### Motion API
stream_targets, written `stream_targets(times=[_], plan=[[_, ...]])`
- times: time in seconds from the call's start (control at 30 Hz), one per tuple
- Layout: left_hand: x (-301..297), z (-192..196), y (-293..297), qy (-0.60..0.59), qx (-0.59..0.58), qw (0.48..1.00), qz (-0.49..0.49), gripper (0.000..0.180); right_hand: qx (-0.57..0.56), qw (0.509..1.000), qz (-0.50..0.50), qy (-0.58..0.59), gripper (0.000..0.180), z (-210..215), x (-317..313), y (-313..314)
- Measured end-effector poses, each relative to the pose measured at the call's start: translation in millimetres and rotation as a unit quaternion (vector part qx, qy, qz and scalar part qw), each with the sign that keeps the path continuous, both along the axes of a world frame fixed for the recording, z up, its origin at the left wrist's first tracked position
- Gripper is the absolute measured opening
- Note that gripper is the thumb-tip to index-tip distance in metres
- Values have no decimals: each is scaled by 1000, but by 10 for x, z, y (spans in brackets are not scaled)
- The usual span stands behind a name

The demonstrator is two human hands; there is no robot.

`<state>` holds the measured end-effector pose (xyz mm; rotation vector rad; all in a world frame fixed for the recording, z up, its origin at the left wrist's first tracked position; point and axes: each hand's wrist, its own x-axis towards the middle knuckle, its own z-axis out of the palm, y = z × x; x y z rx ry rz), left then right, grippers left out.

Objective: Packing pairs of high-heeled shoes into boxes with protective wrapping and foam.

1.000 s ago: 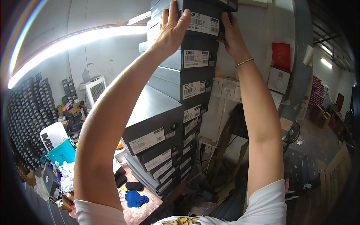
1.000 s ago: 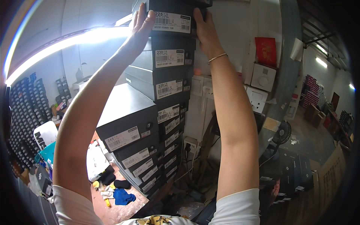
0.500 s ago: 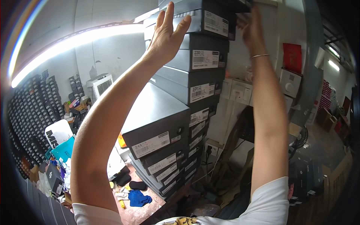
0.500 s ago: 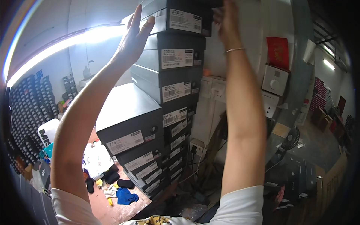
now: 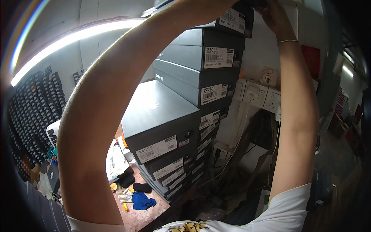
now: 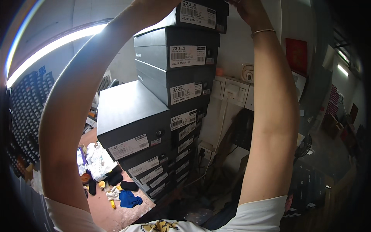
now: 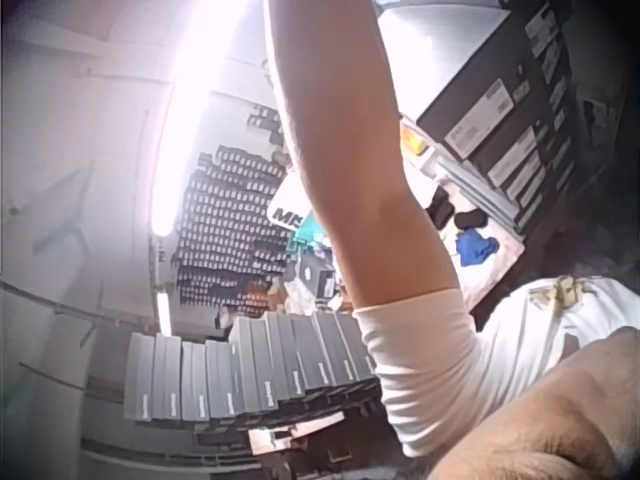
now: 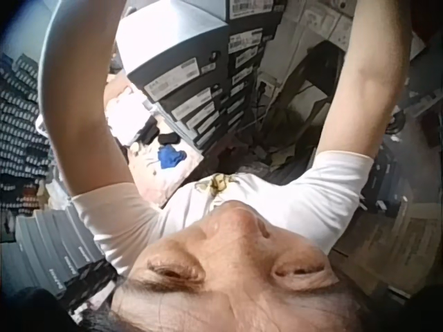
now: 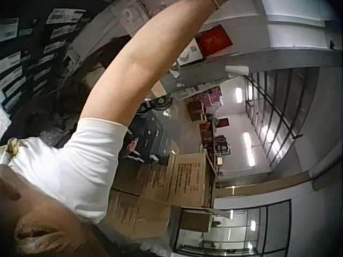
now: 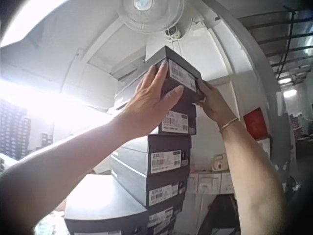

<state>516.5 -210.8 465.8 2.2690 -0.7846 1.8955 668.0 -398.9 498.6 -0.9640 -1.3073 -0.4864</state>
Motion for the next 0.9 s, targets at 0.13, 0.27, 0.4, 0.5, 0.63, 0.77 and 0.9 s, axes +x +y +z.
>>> stream_targets(times=[0.13,0.27,0.4,0.5,0.63,0.77,0.9], plan=[[-78,-13,54,44,-9,999,29,82,35,999,-3,-3,38,-3,153,232],[87,-71,451,87,-32,995,-22,80,26,992,-117,27,47,-99,160,348],[395,-307,635,103,-96,990,3,80,132,925,-356,-21,63,-372,-274,284],[205,-744,799,267,-157,950,38,79,186,929,-318,-38,65,-1381,-370,442],[-35,-1434,1343,178,-154,971,48,53,45,925,-376,20,62,-3176,-622,753],[-115,-1770,2040,363,-59,922,123,66,11,927,-344,149,64,-3811,-315,932],[-411,-1774,1586,470,-171,849,169,71,42,947,-282,149,64,-3783,64,1050]])
